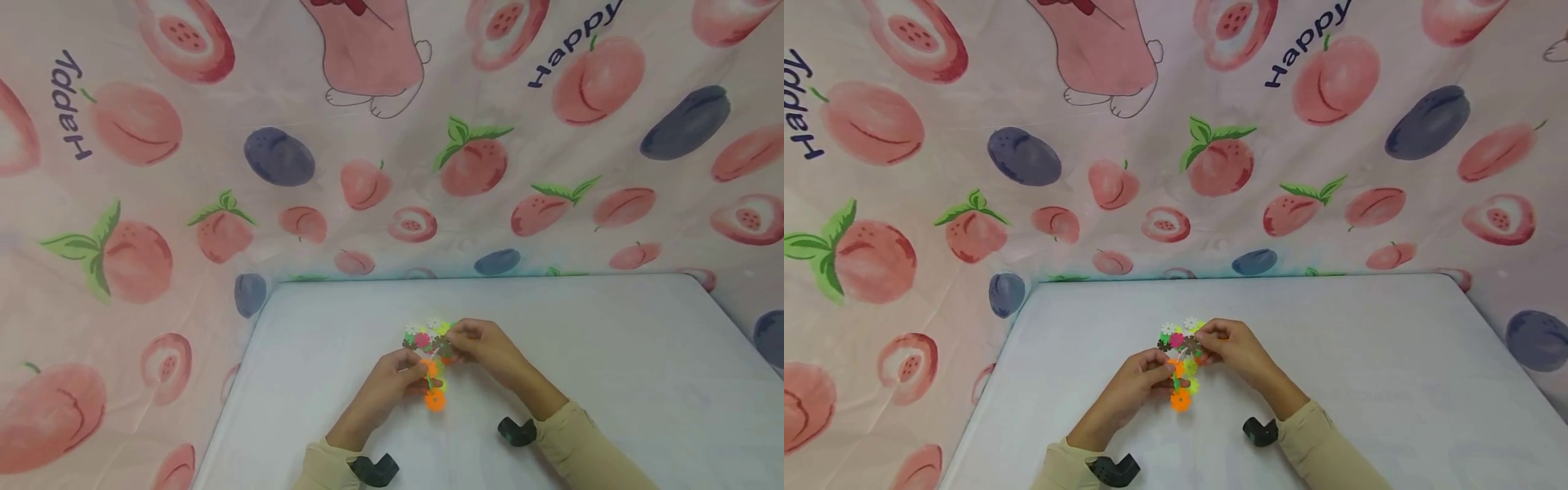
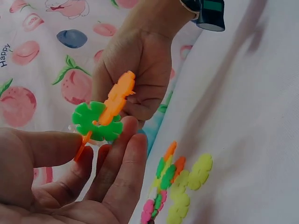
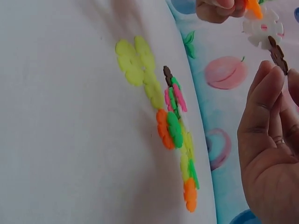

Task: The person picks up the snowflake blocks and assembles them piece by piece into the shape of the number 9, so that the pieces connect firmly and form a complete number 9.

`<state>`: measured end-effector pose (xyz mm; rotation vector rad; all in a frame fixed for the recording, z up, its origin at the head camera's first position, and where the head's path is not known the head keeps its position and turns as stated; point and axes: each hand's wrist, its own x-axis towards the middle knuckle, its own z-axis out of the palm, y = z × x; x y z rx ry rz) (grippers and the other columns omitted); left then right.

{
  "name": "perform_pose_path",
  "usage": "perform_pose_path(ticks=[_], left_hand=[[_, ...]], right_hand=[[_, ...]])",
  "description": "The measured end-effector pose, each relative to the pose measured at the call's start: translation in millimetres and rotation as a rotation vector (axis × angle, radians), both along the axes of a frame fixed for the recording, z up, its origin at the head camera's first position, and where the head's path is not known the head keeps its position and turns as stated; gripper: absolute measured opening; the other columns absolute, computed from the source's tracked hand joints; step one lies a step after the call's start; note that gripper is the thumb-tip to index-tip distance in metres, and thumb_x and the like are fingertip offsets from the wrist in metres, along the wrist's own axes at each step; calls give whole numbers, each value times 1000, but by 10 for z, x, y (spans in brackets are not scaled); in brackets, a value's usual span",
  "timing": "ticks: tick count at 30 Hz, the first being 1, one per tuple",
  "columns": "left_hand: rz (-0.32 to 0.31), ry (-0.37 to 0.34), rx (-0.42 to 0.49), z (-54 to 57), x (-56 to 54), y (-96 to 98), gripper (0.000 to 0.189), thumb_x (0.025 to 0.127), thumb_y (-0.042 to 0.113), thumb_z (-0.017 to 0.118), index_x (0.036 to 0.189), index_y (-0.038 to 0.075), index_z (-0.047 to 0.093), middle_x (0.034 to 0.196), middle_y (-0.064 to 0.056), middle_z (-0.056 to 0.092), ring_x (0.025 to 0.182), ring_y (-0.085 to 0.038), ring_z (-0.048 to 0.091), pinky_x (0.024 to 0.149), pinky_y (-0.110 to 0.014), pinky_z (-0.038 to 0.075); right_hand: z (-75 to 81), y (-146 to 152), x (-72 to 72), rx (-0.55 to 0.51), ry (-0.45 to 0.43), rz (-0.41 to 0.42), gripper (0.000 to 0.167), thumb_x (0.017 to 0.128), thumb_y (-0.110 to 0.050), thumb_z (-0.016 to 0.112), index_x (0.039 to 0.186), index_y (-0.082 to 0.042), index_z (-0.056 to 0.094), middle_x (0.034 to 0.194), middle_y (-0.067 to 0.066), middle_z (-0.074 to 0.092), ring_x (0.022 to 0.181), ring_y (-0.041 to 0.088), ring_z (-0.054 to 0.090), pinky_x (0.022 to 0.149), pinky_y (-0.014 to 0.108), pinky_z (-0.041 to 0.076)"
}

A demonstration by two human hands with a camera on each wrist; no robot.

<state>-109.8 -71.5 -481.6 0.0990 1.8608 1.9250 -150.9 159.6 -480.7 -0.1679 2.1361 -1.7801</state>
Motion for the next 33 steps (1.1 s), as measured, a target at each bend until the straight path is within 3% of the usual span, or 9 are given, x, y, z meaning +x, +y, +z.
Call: perform_pose_path(ticks=[9, 14, 19, 25, 33], left_hand=[[4, -78, 93, 8, 3, -36, 13, 100, 9, 63, 104, 3, 53, 115, -17, 63, 101, -30, 75, 83, -36, 63], [4, -81, 101, 14, 11, -40, 19, 99, 7, 63, 113, 1, 52, 113, -16, 63, 102, -34, 74, 80, -35, 64], [0, -82, 123, 9, 16, -45, 39, 96, 4, 63, 132, 0, 49, 107, -11, 60, 105, -38, 73, 80, -40, 64], [-18, -78, 132, -5, 14, -49, 66, 92, -1, 63, 153, 12, 42, 102, -9, 57, 99, -30, 74, 80, -42, 64], [-77, -85, 173, 0, 33, -26, 79, 89, -11, 57, 159, 18, 34, 97, -5, 41, 80, -19, 63, 82, -44, 63]], right_hand=[[-134, 114, -106, 124, 6, -46, 33, 98, -34, 69, 111, -3, 71, 90, 15, 69, 79, 22, 64, 74, 33, 58], [-161, 191, -166, 300, 47, -88, 28, 97, -33, 69, 108, -7, 73, 92, 12, 72, 77, 20, 64, 67, 32, 54], [-181, 257, -233, 464, 54, -136, 25, 95, -34, 71, 105, -11, 73, 85, 6, 73, 74, 18, 63, 65, 29, 52], [-192, 306, -283, 568, 42, -161, 32, 92, -38, 73, 107, -10, 72, 92, 6, 72, 79, 20, 61, 66, 29, 50], [-255, 316, -313, 625, 72, -139, 34, 90, -35, 75, 110, -8, 71, 90, 7, 67, 76, 20, 57, 63, 28, 46]])
